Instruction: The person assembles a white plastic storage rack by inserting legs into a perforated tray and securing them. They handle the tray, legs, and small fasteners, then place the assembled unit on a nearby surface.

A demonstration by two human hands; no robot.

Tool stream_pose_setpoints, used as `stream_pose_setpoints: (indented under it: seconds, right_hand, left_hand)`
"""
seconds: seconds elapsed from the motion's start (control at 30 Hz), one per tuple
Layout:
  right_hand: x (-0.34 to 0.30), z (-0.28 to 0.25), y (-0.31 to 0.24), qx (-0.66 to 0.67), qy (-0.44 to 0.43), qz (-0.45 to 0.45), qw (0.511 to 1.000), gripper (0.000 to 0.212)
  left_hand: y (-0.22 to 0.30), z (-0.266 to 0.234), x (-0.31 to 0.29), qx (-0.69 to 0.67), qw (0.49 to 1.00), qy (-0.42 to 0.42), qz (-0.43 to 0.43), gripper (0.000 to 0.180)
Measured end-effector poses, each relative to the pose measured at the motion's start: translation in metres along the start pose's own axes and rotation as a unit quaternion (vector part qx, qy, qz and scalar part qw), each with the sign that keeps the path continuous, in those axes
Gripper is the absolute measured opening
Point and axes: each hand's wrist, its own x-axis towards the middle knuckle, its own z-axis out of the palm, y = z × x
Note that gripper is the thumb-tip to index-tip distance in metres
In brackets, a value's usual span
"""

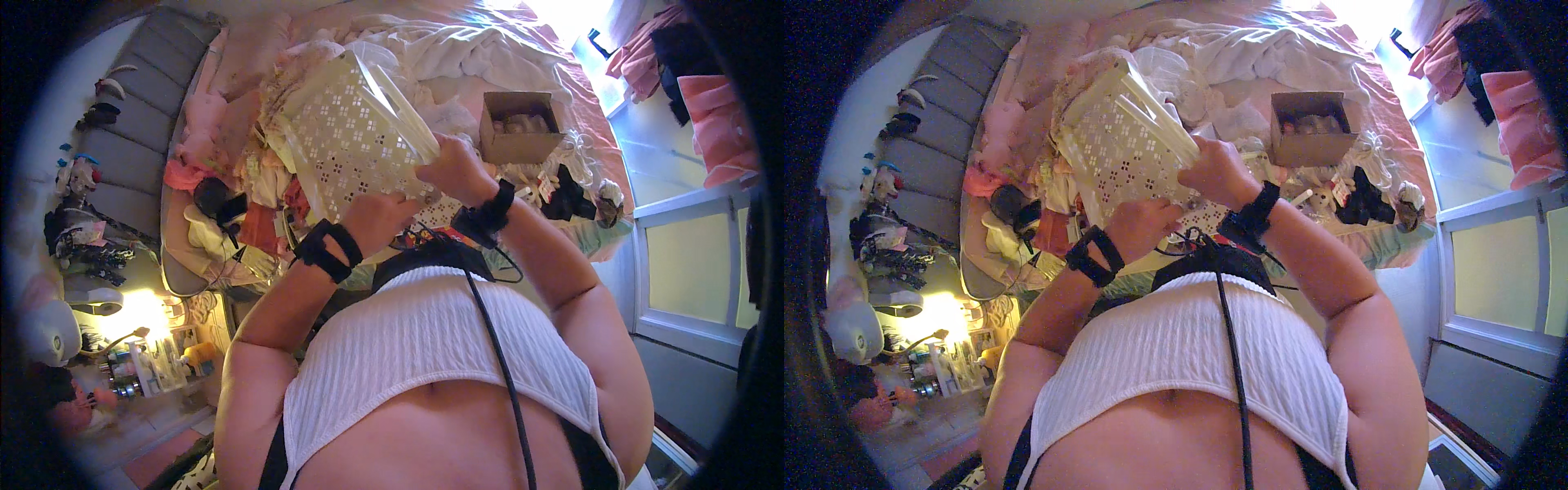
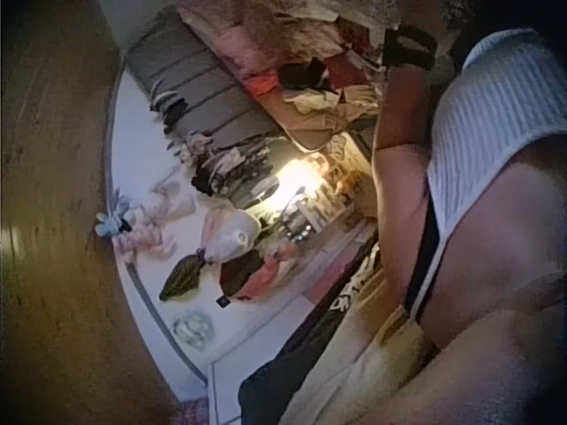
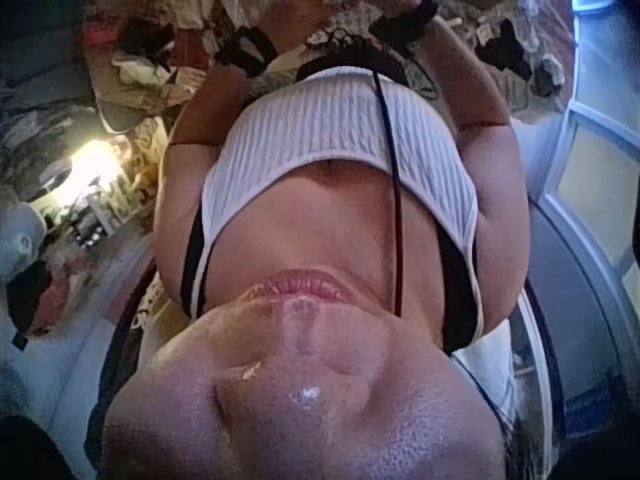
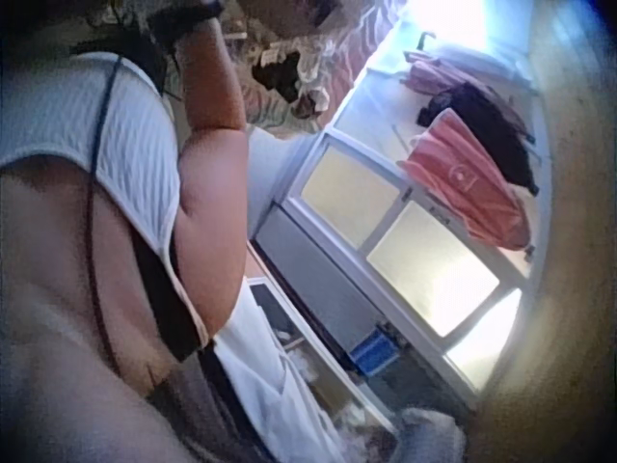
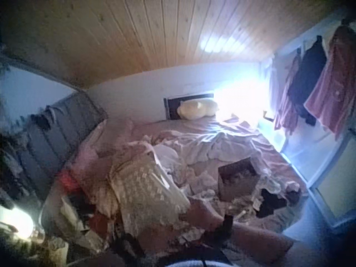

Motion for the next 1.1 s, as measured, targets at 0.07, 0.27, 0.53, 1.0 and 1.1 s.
stream_pose_setpoints:
  seconds: [0.07,0.27,0.53,1.0,1.1]
  right_hand:
    - [0.001,-0.003,0.000,-0.022,0.023,-0.040,0.999,0.039]
    - [-0.009,-0.039,0.006,-0.109,0.073,-0.150,0.980,0.045]
    - [-0.024,-0.065,0.019,-0.211,0.130,-0.334,0.909,0.048]
    - [-0.027,-0.077,-0.030,-0.067,0.161,-0.152,0.973,0.031]
    - [-0.022,-0.066,-0.054,0.121,0.165,-0.122,0.971,0.023]
  left_hand:
    - [-0.007,-0.007,-0.001,-0.013,1.000,0.005,-0.012,0.022]
    - [-0.070,-0.083,-0.010,0.043,0.897,0.427,-0.102,0.041]
    - [-0.102,-0.127,-0.036,-0.028,0.925,0.349,-0.148,0.033]
    - [-0.079,-0.071,-0.050,0.052,0.899,0.351,-0.257,0.021]
    - [-0.061,-0.034,-0.027,-0.161,0.877,0.339,-0.298,0.021]
